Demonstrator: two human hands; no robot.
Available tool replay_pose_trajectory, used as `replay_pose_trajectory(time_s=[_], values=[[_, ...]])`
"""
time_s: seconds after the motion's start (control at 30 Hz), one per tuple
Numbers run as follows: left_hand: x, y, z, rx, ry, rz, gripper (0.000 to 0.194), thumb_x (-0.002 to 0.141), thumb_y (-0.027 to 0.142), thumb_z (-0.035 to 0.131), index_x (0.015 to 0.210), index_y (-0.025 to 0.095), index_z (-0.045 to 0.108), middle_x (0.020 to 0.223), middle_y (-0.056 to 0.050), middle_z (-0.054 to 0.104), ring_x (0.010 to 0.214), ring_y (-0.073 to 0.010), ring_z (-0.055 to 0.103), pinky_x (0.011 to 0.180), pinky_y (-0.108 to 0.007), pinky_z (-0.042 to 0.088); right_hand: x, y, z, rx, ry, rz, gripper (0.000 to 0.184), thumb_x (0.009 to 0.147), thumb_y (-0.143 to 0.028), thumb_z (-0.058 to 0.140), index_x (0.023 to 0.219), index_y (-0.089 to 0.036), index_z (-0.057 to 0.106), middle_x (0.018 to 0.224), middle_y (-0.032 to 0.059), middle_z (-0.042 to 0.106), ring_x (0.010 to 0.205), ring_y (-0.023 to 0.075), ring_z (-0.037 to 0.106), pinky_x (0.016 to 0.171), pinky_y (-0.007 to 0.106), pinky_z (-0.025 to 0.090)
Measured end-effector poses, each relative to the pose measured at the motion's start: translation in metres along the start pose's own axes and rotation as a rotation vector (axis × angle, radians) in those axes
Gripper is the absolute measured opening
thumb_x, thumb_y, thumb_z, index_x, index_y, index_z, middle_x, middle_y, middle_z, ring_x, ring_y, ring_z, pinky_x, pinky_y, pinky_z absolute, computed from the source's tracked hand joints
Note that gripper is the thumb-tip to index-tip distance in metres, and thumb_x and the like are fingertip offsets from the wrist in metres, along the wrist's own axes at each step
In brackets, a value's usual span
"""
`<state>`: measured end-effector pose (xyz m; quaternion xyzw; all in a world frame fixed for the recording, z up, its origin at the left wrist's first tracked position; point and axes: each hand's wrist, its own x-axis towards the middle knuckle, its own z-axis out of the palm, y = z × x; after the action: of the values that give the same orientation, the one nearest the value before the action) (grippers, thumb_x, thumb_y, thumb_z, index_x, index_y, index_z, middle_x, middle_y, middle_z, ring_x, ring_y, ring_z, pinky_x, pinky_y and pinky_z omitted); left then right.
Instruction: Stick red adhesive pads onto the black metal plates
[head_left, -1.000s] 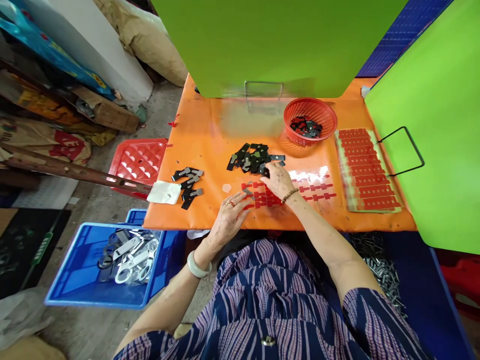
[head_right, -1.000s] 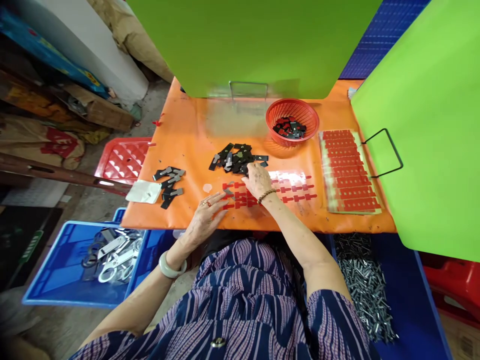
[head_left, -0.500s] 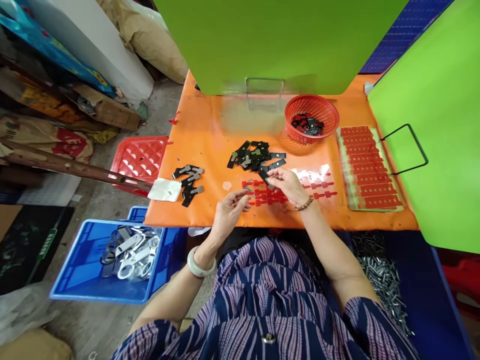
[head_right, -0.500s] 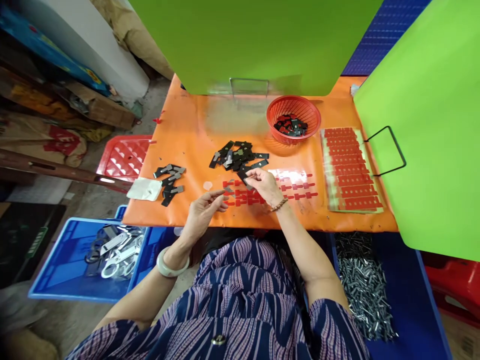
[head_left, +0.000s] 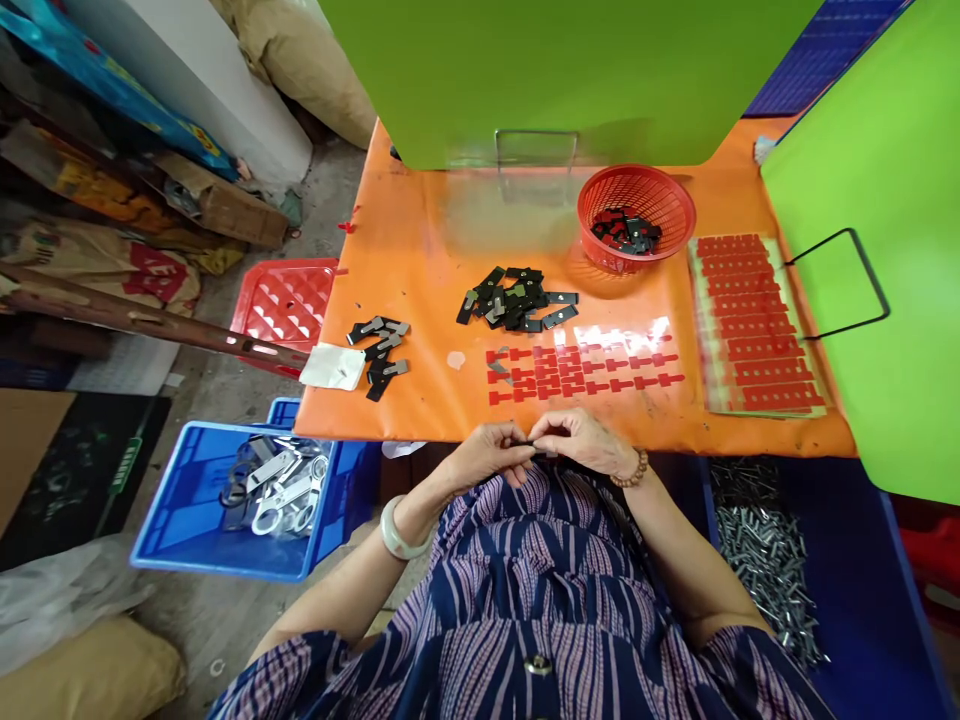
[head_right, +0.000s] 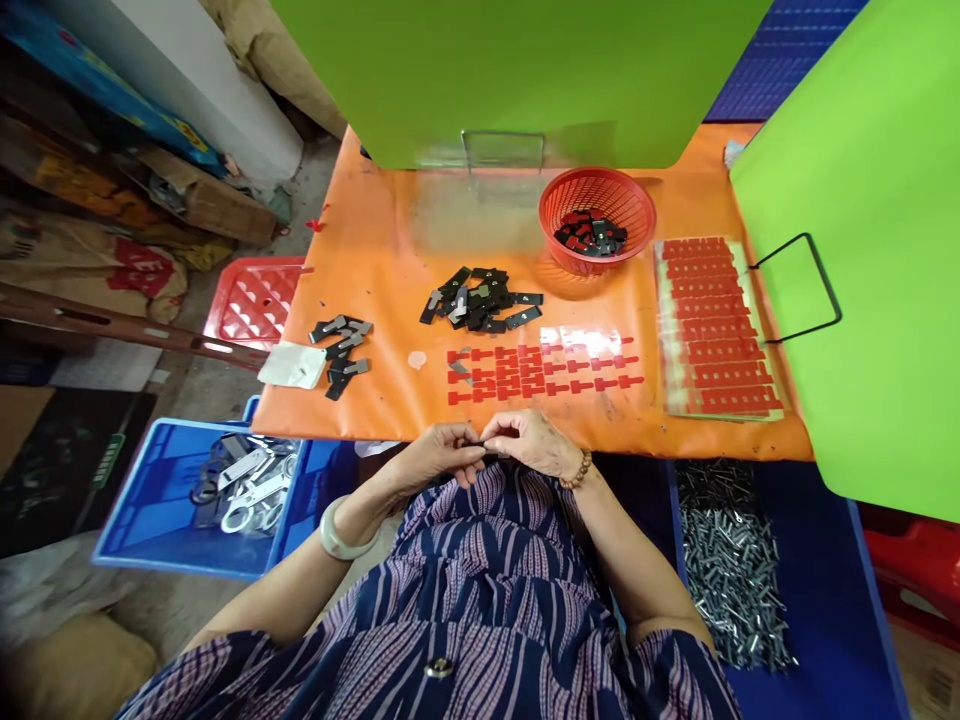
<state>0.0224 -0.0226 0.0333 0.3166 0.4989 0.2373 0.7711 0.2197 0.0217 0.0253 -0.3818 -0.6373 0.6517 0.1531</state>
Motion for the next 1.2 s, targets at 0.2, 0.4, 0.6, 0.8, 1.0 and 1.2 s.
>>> replay_pose_trajectory(time_s=[0.2,0.4,0.6,0.8,1.0,1.2], values=[[-0.006,-0.003,0.001,0.017,0.016,0.012,0.023,0.072,0.036,0.076,0.075,0.016,0.064,0.058,0.0,0.068,0.04,-0.0092,0.059,0.041,-0.019,0.047,-0.005,0.001,0.002,-0.077,0.218,-0.07,0.018,0.088,-0.034,0.057,0.087,-0.02,0.069,0.076,0.0009,0.068,0.064,0.0129,0.058,0.061,0.026,0.049],[-0.004,0.021,-0.019,-0.15,0.355,0.287,0.028,0.069,0.035,0.08,0.076,0.014,0.063,0.064,-0.003,0.071,0.05,-0.0101,0.064,0.052,-0.019,0.054,0.026,0.01,0.004,-0.502,0.702,-0.233,0.016,0.091,-0.025,0.052,0.093,-0.02,0.067,0.09,0.0076,0.064,0.077,0.0187,0.06,0.073,0.033,0.052],[0.019,0.035,-0.026,-0.285,0.47,0.431,0.027,0.074,0.03,0.077,0.074,0.015,0.054,0.074,-0.004,0.073,0.06,-0.0131,0.07,0.065,-0.025,0.058,0.046,0.012,0.013,-0.715,0.699,-0.158,0.014,0.09,-0.022,0.053,0.09,-0.02,0.066,0.092,0.0084,0.061,0.086,0.0221,0.059,0.077,0.033,0.049],[0.046,0.038,-0.024,-0.254,0.506,0.458,0.022,0.081,0.028,0.07,0.083,0.016,0.052,0.072,-0.004,0.073,0.061,-0.0151,0.072,0.064,-0.027,0.059,0.053,0.005,0.017,-0.817,0.673,-0.095,0.019,0.092,-0.018,0.049,0.079,-0.019,0.063,0.085,0.0064,0.06,0.08,0.0204,0.056,0.071,0.031,0.044],[0.066,0.037,-0.021,-0.234,0.529,0.424,0.013,0.084,0.018,0.065,0.083,0.014,0.052,0.078,-0.005,0.073,0.064,-0.0146,0.072,0.067,-0.028,0.06,0.053,0.007,0.021,-0.816,0.708,-0.136,0.021,0.095,-0.02,0.043,0.083,-0.019,0.06,0.087,0.008,0.059,0.081,0.0219,0.054,0.073,0.033,0.043],[0.071,0.033,-0.02,-0.223,0.57,0.387,0.007,0.087,0.011,0.058,0.083,0.014,0.053,0.085,-0.007,0.073,0.068,-0.0136,0.073,0.072,-0.028,0.06,0.051,0.011,0.025,-0.732,0.723,-0.175,0.012,0.093,-0.025,0.051,0.085,-0.021,0.06,0.088,0.0077,0.059,0.083,0.0229,0.054,0.075,0.034,0.043]])
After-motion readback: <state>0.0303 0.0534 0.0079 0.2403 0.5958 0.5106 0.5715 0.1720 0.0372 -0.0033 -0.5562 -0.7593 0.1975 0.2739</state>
